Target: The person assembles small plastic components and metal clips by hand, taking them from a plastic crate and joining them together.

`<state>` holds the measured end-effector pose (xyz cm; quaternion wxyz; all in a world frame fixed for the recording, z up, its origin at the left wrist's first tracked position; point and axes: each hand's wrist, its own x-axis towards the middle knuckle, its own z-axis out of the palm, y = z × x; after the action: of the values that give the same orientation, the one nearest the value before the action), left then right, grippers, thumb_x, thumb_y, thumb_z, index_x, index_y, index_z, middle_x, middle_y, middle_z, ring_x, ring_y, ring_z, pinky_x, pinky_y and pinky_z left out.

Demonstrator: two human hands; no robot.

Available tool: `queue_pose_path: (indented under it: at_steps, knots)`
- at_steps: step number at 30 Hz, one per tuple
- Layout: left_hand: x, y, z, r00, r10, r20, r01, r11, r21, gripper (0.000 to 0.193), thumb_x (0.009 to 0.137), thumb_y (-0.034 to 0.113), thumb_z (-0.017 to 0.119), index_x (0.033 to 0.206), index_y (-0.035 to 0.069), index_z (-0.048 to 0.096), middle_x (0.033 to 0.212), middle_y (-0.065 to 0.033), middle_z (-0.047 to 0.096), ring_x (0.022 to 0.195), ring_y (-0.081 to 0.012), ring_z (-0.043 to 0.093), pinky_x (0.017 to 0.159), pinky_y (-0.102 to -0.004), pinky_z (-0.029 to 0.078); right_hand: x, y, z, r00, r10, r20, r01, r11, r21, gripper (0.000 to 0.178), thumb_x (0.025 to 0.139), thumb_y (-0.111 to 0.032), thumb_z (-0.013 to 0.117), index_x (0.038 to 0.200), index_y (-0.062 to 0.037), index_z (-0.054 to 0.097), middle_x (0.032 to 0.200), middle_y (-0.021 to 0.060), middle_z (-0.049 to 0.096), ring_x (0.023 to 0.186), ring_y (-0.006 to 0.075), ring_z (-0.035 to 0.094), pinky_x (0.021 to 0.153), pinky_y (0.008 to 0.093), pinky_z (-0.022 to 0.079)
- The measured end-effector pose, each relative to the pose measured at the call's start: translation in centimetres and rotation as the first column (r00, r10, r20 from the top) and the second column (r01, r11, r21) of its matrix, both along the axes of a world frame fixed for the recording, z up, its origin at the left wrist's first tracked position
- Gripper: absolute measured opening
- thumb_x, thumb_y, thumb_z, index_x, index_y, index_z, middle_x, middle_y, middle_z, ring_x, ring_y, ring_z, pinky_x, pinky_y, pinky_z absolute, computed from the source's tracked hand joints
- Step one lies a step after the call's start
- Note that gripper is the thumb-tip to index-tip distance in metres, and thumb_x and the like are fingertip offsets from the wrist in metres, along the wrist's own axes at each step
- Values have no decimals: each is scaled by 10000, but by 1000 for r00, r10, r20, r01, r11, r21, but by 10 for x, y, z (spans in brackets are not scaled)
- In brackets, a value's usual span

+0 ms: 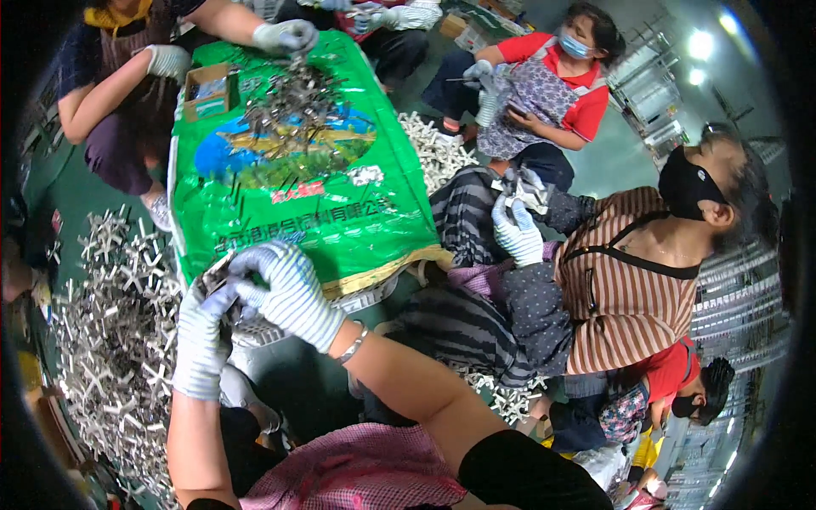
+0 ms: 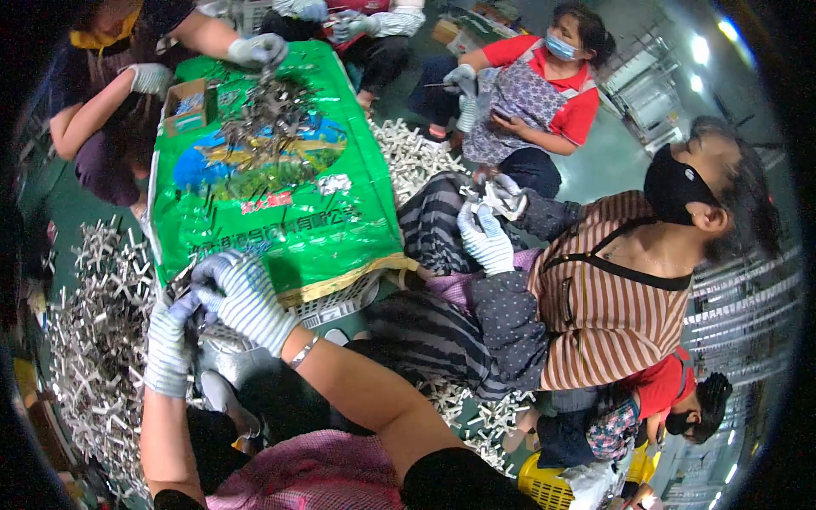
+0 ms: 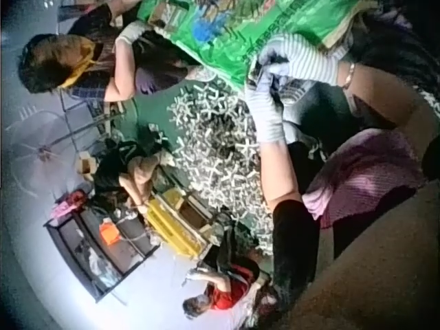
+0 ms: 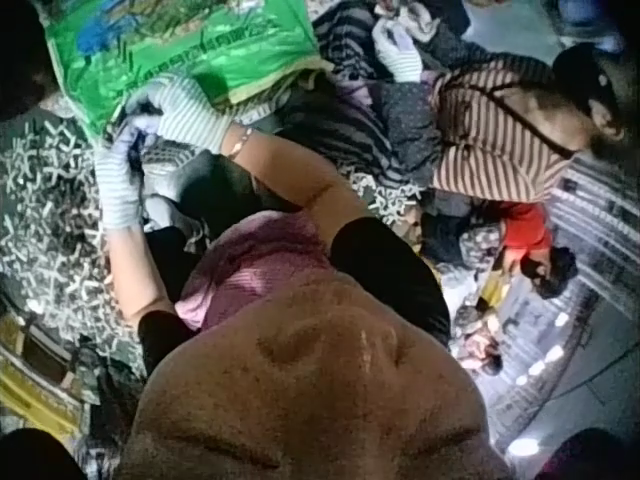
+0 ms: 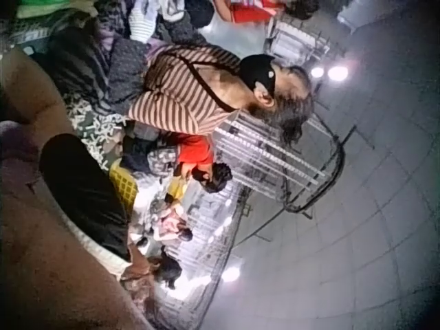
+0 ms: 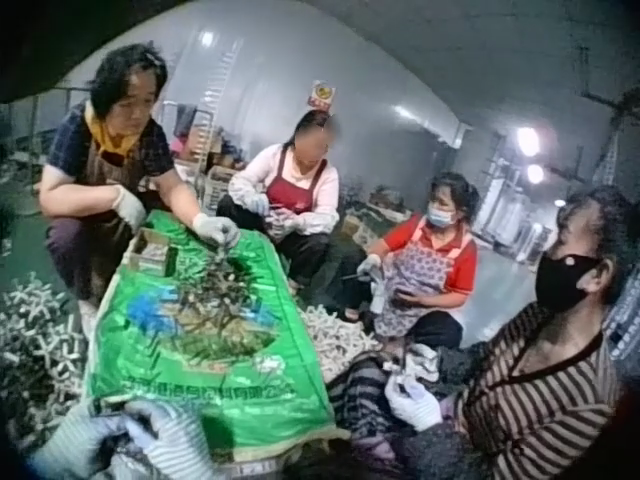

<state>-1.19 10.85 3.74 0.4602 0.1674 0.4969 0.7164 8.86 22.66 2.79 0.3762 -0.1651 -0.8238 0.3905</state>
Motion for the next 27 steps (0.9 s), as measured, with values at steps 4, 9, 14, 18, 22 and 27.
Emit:
queue_pose_path:
  at_steps: [4, 9, 14, 18, 22, 27]
  knots:
    - [8, 15, 19, 999, 40, -35, -39, 999, 32, 444, 808, 10, 576, 1244, -19, 501, 1150, -107, 595, 1025, -187, 579, 903, -297, 468, 10, 4, 17, 998, 57, 29, -47, 964, -260, 152, 745, -152, 709, 845, -53, 652, 833, 130, 647, 775, 267, 617, 722, 365, 489]
    - [7, 26, 18, 977, 54, 205, -89, 983, 162, 223, 838, -35, 553, 1060, -20, 548, 764, -73, 575, 567, -116, 502, 503, -234, 398, 17, 17, 3, 999, -28, -43, 17, 972, -235, 189, 765, -37, 727, 930, -31, 634, 876, 78, 662, 781, 146, 621, 725, 281, 506]
    - [-4, 11, -5, 994, 89, -57, -84, 994, 73, 269, 853, 11, 599, 1111, -25, 530, 876, -95, 627, 645, -136, 588, 544, -244, 475, 3, -1, -2, 997, 11, -81, -29, 973, -228, 180, 773, -53, 732, 911, -3, 627, 892, 80, 665, 784, 130, 612, 736, 274, 503]
    - [-7, 4, -5, 992, 32, 124, -40, 997, 62, 277, 861, 32, 593, 1129, -14, 538, 949, -105, 646, 769, -182, 668, 606, -275, 568, 0, -10, 3, 999, -32, 27, 37, 978, -206, 187, 777, -52, 728, 932, 1, 637, 917, 63, 662, 831, 118, 601, 760, 267, 498]
    - [-3, -1, 2, 988, 20, 154, -30, 997, 65, 273, 871, 41, 582, 1135, -13, 537, 949, -107, 647, 752, -186, 668, 587, -272, 563, 2, -4, -4, 999, -47, 9, 48, 990, -132, 184, 783, -55, 726, 934, 3, 637, 899, 56, 662, 798, 104, 596, 736, 254, 499]
    - [-10, -1, -4, 998, -11, 59, 8, 999, 50, 263, 886, 67, 569, 1135, -9, 536, 949, -110, 648, 690, -181, 657, 576, -263, 556, 6, -9, 7, 999, -26, 42, 35, 971, -237, 160, 806, -65, 712, 936, -9, 638, 881, 38, 659, 749, 78, 592, 671, 221, 496]
